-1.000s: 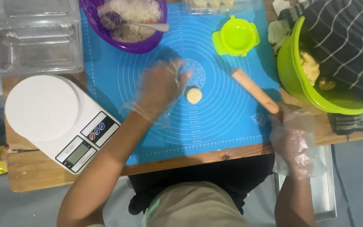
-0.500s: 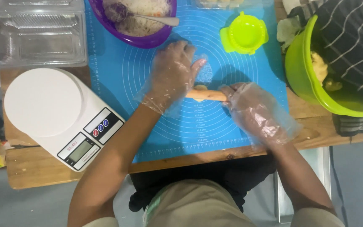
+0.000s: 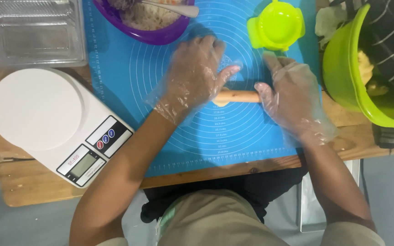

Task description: Weighing small portions of dough on a digital scale and rolling them into flat discs using a rolling pin on a silicone mat.

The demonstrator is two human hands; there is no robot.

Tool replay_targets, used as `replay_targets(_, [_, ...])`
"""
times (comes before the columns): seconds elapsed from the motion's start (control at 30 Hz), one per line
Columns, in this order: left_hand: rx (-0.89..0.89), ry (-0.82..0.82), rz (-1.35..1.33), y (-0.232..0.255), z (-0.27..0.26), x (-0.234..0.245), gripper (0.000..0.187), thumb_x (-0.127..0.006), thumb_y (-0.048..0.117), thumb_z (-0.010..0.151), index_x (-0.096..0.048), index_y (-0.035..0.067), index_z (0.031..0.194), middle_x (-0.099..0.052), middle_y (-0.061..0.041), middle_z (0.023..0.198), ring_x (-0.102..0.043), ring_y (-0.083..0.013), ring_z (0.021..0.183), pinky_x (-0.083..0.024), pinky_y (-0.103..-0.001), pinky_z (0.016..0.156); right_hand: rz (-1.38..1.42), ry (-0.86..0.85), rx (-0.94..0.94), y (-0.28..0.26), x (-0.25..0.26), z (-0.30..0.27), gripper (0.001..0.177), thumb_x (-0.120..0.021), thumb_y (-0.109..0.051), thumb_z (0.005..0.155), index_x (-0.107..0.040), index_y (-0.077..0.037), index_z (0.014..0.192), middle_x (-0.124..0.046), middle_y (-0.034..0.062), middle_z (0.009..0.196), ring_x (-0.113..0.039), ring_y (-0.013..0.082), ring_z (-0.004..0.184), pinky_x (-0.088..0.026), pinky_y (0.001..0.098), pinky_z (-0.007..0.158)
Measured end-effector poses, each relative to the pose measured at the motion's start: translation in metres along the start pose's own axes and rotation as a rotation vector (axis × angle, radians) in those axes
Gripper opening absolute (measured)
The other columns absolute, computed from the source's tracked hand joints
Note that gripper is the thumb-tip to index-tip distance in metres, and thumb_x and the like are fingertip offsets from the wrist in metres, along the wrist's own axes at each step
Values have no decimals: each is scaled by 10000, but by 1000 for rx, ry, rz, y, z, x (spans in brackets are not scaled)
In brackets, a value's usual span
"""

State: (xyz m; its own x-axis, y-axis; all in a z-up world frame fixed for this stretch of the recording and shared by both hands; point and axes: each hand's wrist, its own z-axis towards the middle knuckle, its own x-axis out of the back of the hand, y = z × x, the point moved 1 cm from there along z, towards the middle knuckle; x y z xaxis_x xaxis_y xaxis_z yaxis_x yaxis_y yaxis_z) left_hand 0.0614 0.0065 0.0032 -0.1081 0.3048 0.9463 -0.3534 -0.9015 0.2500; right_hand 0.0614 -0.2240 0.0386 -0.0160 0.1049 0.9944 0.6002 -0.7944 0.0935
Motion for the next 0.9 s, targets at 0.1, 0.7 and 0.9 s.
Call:
replay_targets(0.1, [4,1,45,-6,9,-4,606,-435,654,1074,-651,91,1133,-650,-84,992,-628,-241,851,-536,-382,627,-71,-3,-99,0,-3,8,676,-573,-415,1008,-519,-15,1551,-699,271,1157,-649,371,884,-541,474,713])
replay_targets(0.7, [4,234,144,1,-15,-10,456,-549,545,1091,-587,113,1235,-575,-41,1068,-558,-218,964,-496,-345,729,150,-119,-337,-26,-3,7,540,-513,-278,1181,-699,22,772,-730,269,1209,-749,380,803,-646,470,666])
replay_targets(0.9, [65,256,233,7,-24,-10,537,-560,589,1086,-564,123,1353,-592,-64,1178,-591,-236,1035,-514,-354,750,209,-85,-314,-29,-7,1,482,-425,-214,1118,-453,60,1514,-355,145,1626,-610,432,1218,-559,531,919])
